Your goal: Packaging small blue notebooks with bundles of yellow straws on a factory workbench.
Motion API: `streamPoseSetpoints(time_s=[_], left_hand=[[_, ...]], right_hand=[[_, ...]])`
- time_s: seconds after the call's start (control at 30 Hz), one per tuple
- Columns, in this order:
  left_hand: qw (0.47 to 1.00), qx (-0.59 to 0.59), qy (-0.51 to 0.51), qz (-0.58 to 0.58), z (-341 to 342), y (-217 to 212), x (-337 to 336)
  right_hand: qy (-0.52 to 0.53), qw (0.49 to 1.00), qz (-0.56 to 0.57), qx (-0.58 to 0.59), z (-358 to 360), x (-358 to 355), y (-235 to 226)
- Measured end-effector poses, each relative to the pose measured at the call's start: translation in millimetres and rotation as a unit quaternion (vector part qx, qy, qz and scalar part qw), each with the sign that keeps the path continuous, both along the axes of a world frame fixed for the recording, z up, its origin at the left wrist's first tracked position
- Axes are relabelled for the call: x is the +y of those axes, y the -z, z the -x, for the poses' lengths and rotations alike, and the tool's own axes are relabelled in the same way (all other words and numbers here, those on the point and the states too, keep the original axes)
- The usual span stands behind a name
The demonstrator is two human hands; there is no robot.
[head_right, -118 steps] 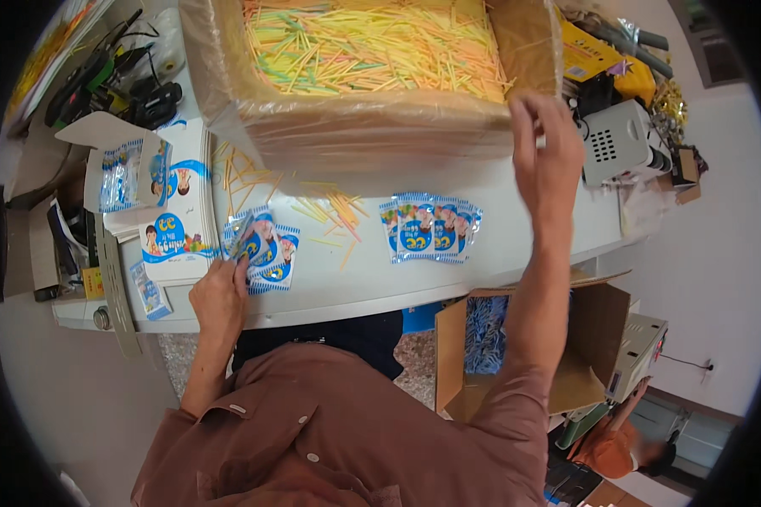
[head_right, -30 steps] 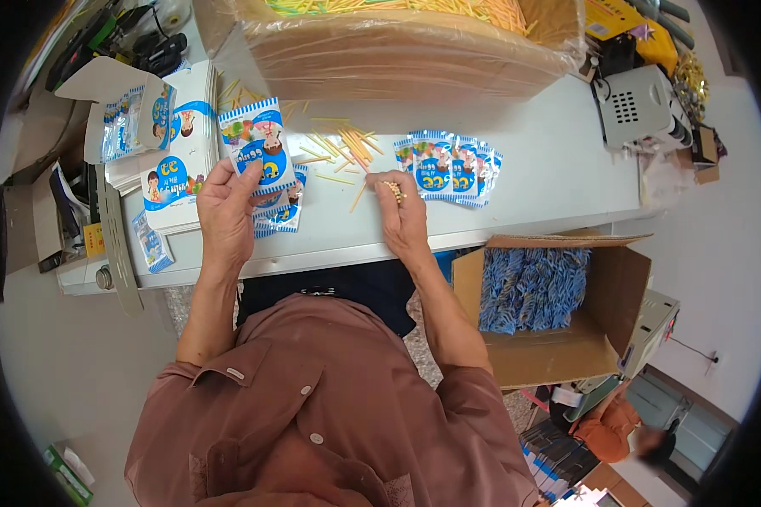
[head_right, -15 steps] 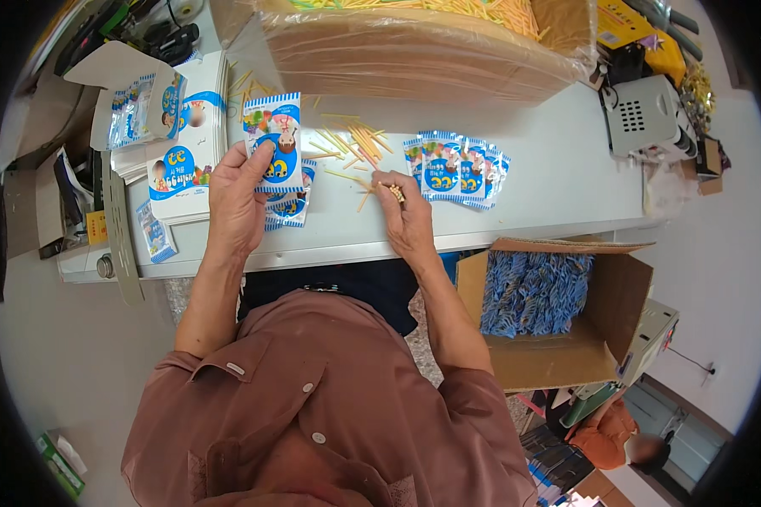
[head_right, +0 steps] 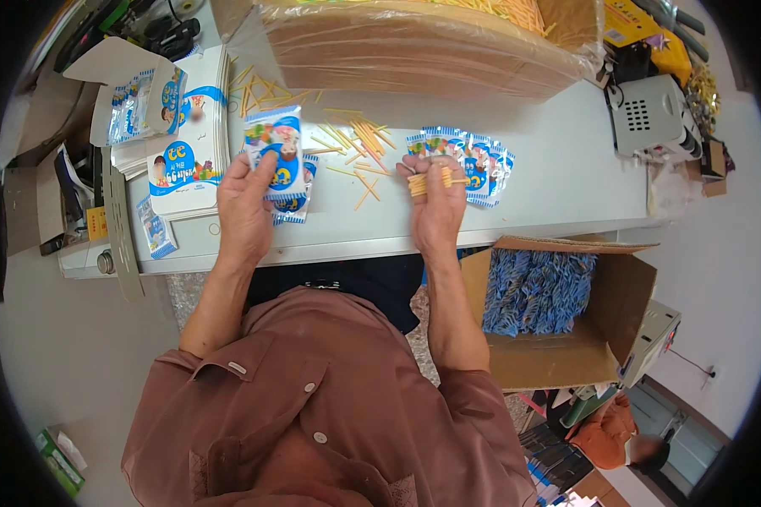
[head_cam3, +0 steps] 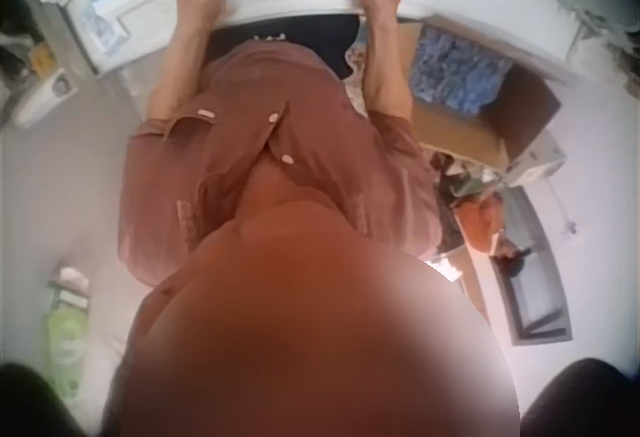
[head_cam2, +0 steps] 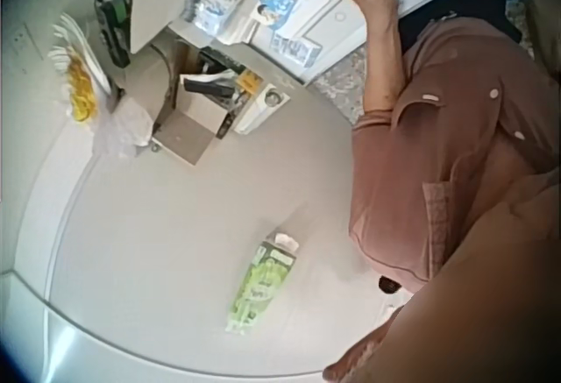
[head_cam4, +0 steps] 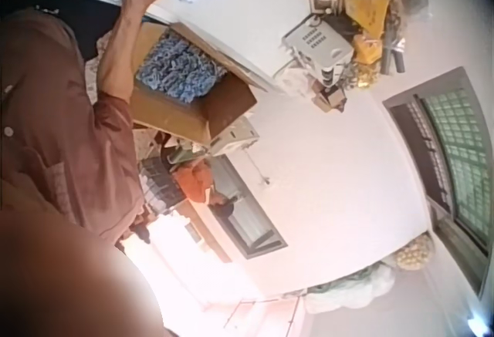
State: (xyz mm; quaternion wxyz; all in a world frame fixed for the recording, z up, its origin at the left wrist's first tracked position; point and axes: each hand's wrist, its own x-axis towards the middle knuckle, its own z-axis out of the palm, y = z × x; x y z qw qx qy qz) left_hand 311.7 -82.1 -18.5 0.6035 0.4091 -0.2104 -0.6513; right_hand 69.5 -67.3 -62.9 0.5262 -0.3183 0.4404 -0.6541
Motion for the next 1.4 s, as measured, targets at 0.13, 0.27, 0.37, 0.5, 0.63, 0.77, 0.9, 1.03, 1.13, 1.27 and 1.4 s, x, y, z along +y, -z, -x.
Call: streamPoseSetpoints(time_s=[0.13,0.27,0.37,0.5,0.63,0.77,0.9,1.03,1.13,1.27,1.4], left_hand=[[0.999,0.019,-0.025,-0.011,-7,-12,1],[1.000,0.019,-0.021,-0.009,-9,-5,5],[1.000,0.019,-0.017,-0.007,-8,-2,8],[1.000,0.013,-0.020,-0.015,-8,-1,9],[1.000,0.001,-0.012,-0.008,-9,0,11],[1.000,-0.001,-0.013,-0.011,-11,1,13],[1.000,-0.002,-0.005,-0.010,-10,1,14],[1.000,-0.022,0.003,-0.017,-10,3,15],[0.999,-0.032,-0.007,-0.021,-9,-3,15],[0.999,-0.046,0.001,-0.026,-14,-2,14],[0.999,-0.043,0.012,-0.006,-17,2,13]], right_hand=[[-0.003,0.995,0.055,0.077,-5,1,-1],[-0.049,0.955,0.040,0.291,-8,11,16],[-0.066,0.941,0.024,0.330,-9,13,15],[-0.059,0.952,0.015,0.301,-12,13,14],[-0.095,0.942,-0.003,0.321,-9,14,13],[-0.089,0.933,0.014,0.348,-11,12,12],[-0.082,0.939,0.027,0.334,-11,12,14],[-0.085,0.936,0.032,0.341,-11,12,16],[-0.082,0.937,0.041,0.338,-12,12,15],[-0.083,0.938,0.055,0.333,-13,12,15],[-0.067,0.945,0.026,0.319,-18,14,8]])
